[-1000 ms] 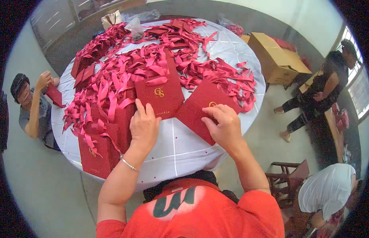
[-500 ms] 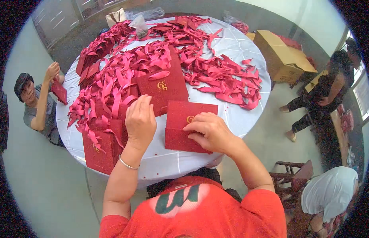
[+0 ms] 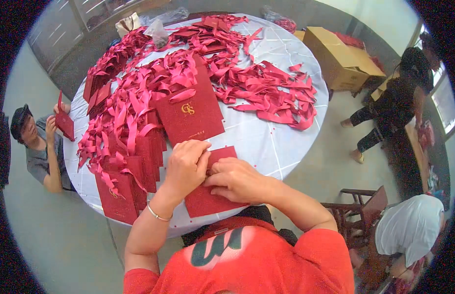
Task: The person assembles gift bags by hand, threading ribbon handles through the bag openings and folding the bags on a table.
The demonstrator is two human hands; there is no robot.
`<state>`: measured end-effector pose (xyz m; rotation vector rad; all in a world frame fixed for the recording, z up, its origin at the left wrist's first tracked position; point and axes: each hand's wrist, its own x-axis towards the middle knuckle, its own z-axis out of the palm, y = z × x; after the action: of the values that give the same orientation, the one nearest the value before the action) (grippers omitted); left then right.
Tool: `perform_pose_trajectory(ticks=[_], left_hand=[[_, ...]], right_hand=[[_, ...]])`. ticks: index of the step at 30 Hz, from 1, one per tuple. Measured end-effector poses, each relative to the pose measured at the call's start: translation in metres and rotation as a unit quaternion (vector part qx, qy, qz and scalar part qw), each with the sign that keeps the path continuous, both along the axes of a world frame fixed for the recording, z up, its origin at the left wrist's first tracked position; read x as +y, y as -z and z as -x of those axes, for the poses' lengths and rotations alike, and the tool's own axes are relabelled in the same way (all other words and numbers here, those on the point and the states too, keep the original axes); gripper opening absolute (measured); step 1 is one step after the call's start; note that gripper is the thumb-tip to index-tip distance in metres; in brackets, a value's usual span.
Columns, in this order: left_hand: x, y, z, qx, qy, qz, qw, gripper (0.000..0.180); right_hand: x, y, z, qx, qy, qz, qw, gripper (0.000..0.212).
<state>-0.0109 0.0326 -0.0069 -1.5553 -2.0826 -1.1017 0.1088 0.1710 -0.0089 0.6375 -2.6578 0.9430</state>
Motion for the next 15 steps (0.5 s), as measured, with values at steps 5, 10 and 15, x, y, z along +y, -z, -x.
perform_pose_trajectory(ticks=[5, 10, 15], left_hand=[[-0.003, 0.003, -0.002, -0.131, -0.038, 0.083, 0.987, 0.016], [-0.005, 0.006, -0.001, -0.180, -0.056, 0.200, 0.962, 0.021], [-0.009, 0.003, 0.002, -0.245, -0.011, 0.194, 0.950, 0.024]], right_hand=[[-0.012, 0.005, 0.001, -0.010, -0.032, 0.020, 0.999, 0.023], [0.007, -0.011, 0.010, -0.086, -0.057, 0.166, 0.981, 0.017], [0.087, 0.013, 0.060, 0.144, 0.293, -0.088, 0.941, 0.017]])
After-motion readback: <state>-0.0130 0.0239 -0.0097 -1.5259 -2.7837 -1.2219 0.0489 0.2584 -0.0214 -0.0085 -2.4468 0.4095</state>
